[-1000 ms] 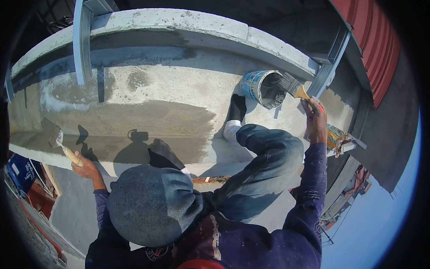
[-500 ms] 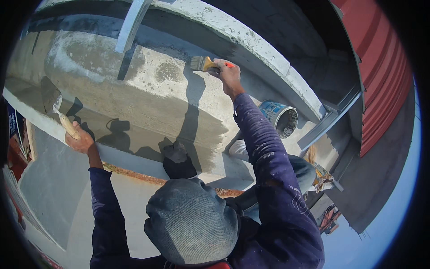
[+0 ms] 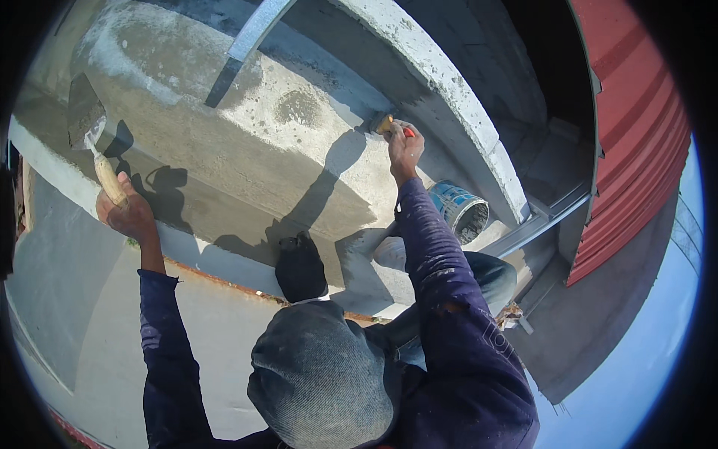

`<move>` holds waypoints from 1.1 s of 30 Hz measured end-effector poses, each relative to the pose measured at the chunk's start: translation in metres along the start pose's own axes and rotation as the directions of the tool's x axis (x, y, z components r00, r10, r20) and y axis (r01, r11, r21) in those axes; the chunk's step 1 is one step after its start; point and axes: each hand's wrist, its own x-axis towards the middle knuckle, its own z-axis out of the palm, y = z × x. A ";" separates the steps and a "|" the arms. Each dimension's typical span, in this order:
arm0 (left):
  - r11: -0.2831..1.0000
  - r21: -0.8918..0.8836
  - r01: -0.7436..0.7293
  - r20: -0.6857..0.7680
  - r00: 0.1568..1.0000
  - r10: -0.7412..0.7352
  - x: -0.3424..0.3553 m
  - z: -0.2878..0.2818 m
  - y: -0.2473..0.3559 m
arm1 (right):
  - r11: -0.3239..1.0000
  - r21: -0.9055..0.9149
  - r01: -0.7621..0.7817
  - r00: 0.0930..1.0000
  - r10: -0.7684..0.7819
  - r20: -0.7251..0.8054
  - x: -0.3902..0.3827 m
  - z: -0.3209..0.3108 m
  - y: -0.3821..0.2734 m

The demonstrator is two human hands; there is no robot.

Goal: Applying a thin coat of plaster or finishing cement to a concrete ledge using a brush and a trowel.

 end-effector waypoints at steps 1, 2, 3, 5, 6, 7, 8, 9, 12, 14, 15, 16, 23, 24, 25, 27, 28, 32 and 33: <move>0.996 0.004 -0.084 -0.073 0.994 0.084 0.001 0.000 -0.006 | 0.997 0.082 0.010 0.999 -0.014 0.047 -0.006 0.034 -0.008; 0.986 0.015 -0.165 -0.141 0.976 0.166 0.000 0.001 -0.013 | 0.987 0.159 0.003 0.995 -0.020 0.101 -0.012 0.066 -0.019; 0.970 0.042 -0.240 -0.182 0.953 0.243 0.003 0.003 -0.026 | 0.984 0.178 -0.015 0.992 -0.008 0.126 -0.015 0.100 -0.030; 0.976 0.011 -0.218 -0.176 0.960 0.217 0.001 0.005 -0.020 | 0.966 0.254 0.054 0.976 -0.105 0.190 -0.013 0.149 -0.043; 0.977 -0.023 -0.214 -0.177 0.962 0.206 0.000 0.004 -0.015 | 0.948 0.314 0.045 0.971 -0.115 0.210 -0.013 0.173 -0.050; 0.986 -0.047 -0.158 -0.135 0.979 0.150 0.000 0.000 -0.013 | 0.940 0.342 0.023 0.968 -0.107 0.228 -0.014 0.196 -0.058; 0.989 -0.037 -0.143 -0.136 0.981 0.137 -0.001 0.000 -0.014 | 0.942 0.334 0.021 0.964 -0.108 0.244 -0.014 0.215 -0.065; 0.990 -0.054 -0.132 -0.118 0.985 0.125 -0.002 0.000 -0.014 | 0.923 0.383 0.024 0.963 -0.125 0.240 -0.014 0.232 -0.073; 0.992 -0.041 -0.119 -0.125 0.986 0.113 0.001 0.003 -0.013 | 0.892 0.451 0.025 0.954 -0.157 0.257 -0.010 0.261 -0.089; 0.992 -0.040 -0.116 -0.144 0.984 0.109 0.003 0.001 -0.008 | 0.884 0.466 0.029 0.949 -0.172 0.266 -0.009 0.257 -0.088; 0.993 -0.015 -0.121 -0.127 0.985 0.118 0.002 0.002 -0.013 | 0.911 0.412 0.026 0.953 -0.146 0.264 -0.010 0.245 -0.086; 0.993 -0.017 -0.116 -0.123 0.986 0.113 0.001 0.001 -0.018 | 0.934 0.357 0.022 0.959 -0.121 0.258 -0.012 0.232 -0.082; 0.990 -0.019 -0.142 -0.125 0.982 0.139 0.002 0.001 -0.021 | 0.983 0.120 -0.136 0.987 0.125 0.097 -0.013 0.042 -0.010; 0.989 -0.008 -0.150 -0.115 0.982 0.148 0.000 0.003 -0.020 | 0.986 0.097 -0.133 0.990 0.127 0.066 -0.017 0.014 -0.003; 0.988 -0.017 -0.152 -0.111 0.983 0.150 -0.001 0.001 -0.018 | 0.988 0.074 -0.137 0.990 0.135 0.040 -0.021 -0.008 0.003; 0.992 -0.026 -0.127 -0.111 0.986 0.123 -0.002 0.002 -0.016 | 0.990 0.017 -0.141 0.989 0.141 -0.037 -0.024 -0.039 0.006; 0.991 -0.023 -0.131 -0.115 0.985 0.128 -0.001 0.002 -0.016 | 0.988 -0.035 -0.153 0.984 0.149 -0.096 -0.026 -0.045 0.005; 0.992 -0.049 -0.120 -0.135 0.984 0.112 0.000 0.001 -0.018 | 0.996 -0.014 -0.084 0.996 0.083 -0.017 -0.021 -0.007 0.001; 0.990 -0.072 -0.122 -0.149 0.983 0.110 0.001 0.003 -0.016 | 1.000 -0.005 -0.025 0.999 0.025 0.029 -0.021 0.021 -0.005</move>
